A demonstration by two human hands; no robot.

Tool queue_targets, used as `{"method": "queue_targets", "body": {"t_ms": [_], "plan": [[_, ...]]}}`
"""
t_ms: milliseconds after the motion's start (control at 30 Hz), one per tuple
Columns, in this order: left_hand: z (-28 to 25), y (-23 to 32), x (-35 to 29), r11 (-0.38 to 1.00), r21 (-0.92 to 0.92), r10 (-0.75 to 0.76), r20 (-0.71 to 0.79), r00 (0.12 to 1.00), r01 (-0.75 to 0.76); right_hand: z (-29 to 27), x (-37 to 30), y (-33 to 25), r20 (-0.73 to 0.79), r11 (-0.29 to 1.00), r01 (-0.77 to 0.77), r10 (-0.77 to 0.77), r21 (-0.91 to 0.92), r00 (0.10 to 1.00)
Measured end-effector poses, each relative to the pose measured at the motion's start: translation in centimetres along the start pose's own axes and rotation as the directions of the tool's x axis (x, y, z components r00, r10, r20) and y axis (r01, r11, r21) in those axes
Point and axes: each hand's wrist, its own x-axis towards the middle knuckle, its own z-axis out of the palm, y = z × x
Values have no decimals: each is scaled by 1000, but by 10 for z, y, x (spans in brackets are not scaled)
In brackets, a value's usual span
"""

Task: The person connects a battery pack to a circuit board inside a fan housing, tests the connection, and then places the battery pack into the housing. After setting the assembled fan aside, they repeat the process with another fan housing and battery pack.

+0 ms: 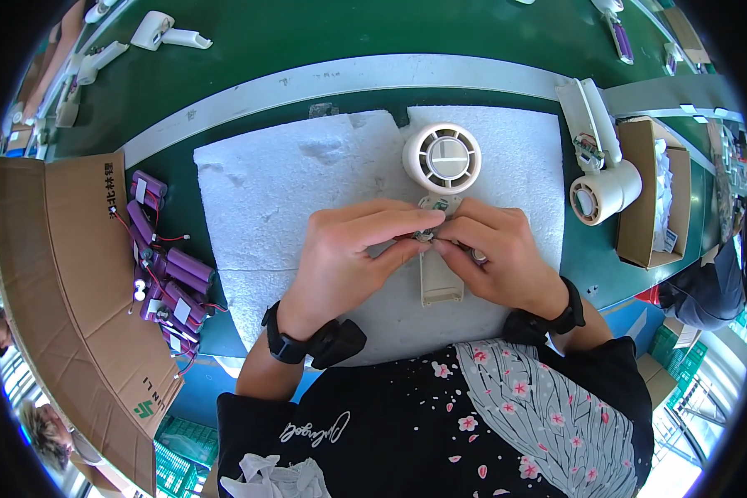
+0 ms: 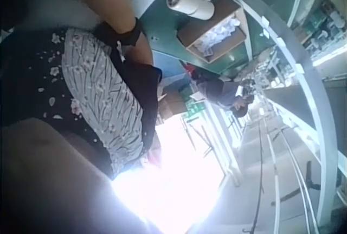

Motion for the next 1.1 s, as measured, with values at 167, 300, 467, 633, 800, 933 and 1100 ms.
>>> {"method": "queue_targets", "body": {"t_ms": [167,300,467,633,800,933,1100], "plan": [[2,2,0,992,112,58,-32,998,-54,1,0,0,-35,1000,5,-4,18,999],[3,1,0,993,110,44,-58,997,-37,0,0,-2,-39,1000,-21,22,17,999],[3,2,1,994,108,36,-53,998,-30,1,1,-2,-47,999,-16,17,31,999],[2,1,0,1000,23,5,-39,999,-4,3,2,1,-95,998,39,-35,41,995],[1,0,-2,1000,12,-4,-14,1000,5,-1,2,1,-66,996,86,-86,0,994],[5,1,-1,1000,-9,-10,-29,1000,10,-1,3,5,-85,989,149,-147,7,985],[9,3,-2,997,72,10,-52,999,-6,-2,0,-3,-118,999,42,-42,1,992]]}}
